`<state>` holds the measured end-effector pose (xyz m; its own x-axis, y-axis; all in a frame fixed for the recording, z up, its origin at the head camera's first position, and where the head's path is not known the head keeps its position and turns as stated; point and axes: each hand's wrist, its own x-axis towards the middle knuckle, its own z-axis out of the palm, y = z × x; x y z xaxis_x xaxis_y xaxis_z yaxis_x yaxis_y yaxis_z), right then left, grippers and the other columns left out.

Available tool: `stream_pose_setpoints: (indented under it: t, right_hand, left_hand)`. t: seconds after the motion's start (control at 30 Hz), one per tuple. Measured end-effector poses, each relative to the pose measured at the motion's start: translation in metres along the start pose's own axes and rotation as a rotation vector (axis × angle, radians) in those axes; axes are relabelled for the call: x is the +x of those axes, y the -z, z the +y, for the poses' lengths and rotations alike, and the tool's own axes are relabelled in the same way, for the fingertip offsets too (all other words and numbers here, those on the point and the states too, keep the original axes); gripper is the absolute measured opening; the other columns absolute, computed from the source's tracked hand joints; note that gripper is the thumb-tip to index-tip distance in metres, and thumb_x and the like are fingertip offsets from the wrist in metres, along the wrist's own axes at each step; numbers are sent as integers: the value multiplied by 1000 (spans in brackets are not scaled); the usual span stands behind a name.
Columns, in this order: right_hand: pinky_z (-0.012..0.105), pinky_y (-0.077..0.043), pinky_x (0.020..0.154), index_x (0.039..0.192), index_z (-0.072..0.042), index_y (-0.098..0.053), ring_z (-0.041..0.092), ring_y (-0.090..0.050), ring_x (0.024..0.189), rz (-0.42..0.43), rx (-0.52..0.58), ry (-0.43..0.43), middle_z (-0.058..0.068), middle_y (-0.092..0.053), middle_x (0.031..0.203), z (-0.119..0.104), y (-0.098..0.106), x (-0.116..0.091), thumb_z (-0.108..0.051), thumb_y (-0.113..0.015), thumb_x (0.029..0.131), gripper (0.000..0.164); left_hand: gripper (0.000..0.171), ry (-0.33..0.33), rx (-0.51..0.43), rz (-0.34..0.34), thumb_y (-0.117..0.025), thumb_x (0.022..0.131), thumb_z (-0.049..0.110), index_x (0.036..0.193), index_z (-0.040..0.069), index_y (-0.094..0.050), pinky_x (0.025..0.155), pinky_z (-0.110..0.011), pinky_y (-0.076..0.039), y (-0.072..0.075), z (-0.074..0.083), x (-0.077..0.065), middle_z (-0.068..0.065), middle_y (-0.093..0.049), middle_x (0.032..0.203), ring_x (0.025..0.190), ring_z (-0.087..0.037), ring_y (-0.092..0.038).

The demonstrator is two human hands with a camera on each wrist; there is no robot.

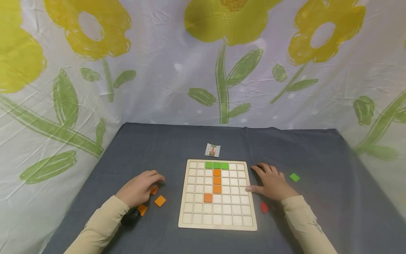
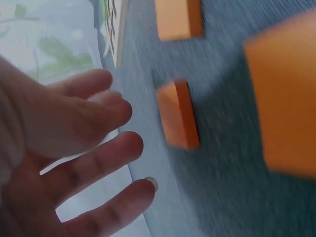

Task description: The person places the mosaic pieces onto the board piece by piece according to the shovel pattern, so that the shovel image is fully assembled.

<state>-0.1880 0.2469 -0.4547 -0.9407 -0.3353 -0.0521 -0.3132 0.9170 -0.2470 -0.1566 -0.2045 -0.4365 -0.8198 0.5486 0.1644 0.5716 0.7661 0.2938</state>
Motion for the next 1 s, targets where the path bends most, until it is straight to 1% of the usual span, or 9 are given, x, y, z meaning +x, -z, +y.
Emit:
stream_pose_setpoints:
  t: [0.07, 0.13, 0.27, 0.37, 0.47, 0.57, 0.77, 1.0]
  right_hand:
    - [66, -34, 90, 144, -12, -43, 46, -36, 128, 3, -2, -2, 20, -39, 144, 0, 0, 0, -66, -64, 78, 88]
    - [66, -34, 90, 144, -12, -43, 46, -36, 128, 6, -6, -5, 20, -39, 144, 1, 1, 0, -66, -64, 78, 88]
    - [66, -34, 90, 143, -12, -44, 46, -36, 128, 14, -12, -8, 20, -39, 144, 1, 2, 0, -66, -64, 78, 87]
    - [66, -35, 89, 144, -11, -44, 46, -37, 128, 15, -8, -3, 20, -39, 143, 1, 2, 0, -66, -64, 78, 88]
    - [66, -35, 89, 144, -11, -43, 46, -37, 128, 10, 0, 13, 19, -39, 144, 1, 1, -1, -66, -63, 79, 87]
    - [66, -35, 89, 144, -11, -43, 46, -37, 128, 10, 8, 24, 19, -39, 144, 0, 0, -2, -65, -63, 79, 87]
    - [66, -35, 89, 143, -11, -44, 46, -37, 127, 24, 7, 16, 19, -40, 143, -1, 0, -1, -67, -63, 79, 88]
    - [65, -35, 90, 144, -12, -44, 45, -37, 128, 12, 3, 7, 19, -40, 143, 0, -2, 0, -68, -62, 78, 88]
  left_hand:
    - [25, 3, 2, 0, -66, 87, -1, 105, 16, -67, 76, -32, -51, 2, -3, -3, 5, -61, 99, 89, -13, -59]
    - [24, 6, 5, -17, -70, 86, 4, 106, 16, -67, 75, -32, -51, 5, -6, -6, 5, -61, 99, 89, -14, -59]
    - [27, 15, -3, -80, -75, 83, 15, 109, 16, -67, 71, -31, -49, 8, -10, -9, 5, -60, 99, 86, -15, -57]
    - [29, 16, -14, -110, -76, 82, 15, 109, 15, -68, 68, -27, -46, 6, -12, -10, 5, -57, 96, 81, -11, -53]
    - [28, 16, -17, -105, -76, 81, 11, 107, 14, -68, 65, -25, -44, 2, -14, -11, 6, -55, 93, 77, -8, -49]
    - [27, 22, -10, -92, -76, 80, 9, 105, 14, -68, 64, -24, -45, 1, -13, -13, 6, -55, 93, 77, -7, -48]
    - [25, 27, -4, -88, -76, 80, 10, 103, 15, -68, 65, -25, -46, 2, -13, -12, 6, -55, 93, 78, -7, -50]
    - [22, 22, -12, -83, -76, 81, 12, 101, 15, -68, 65, -26, -48, 2, -13, -10, 6, -57, 93, 79, -9, -55]
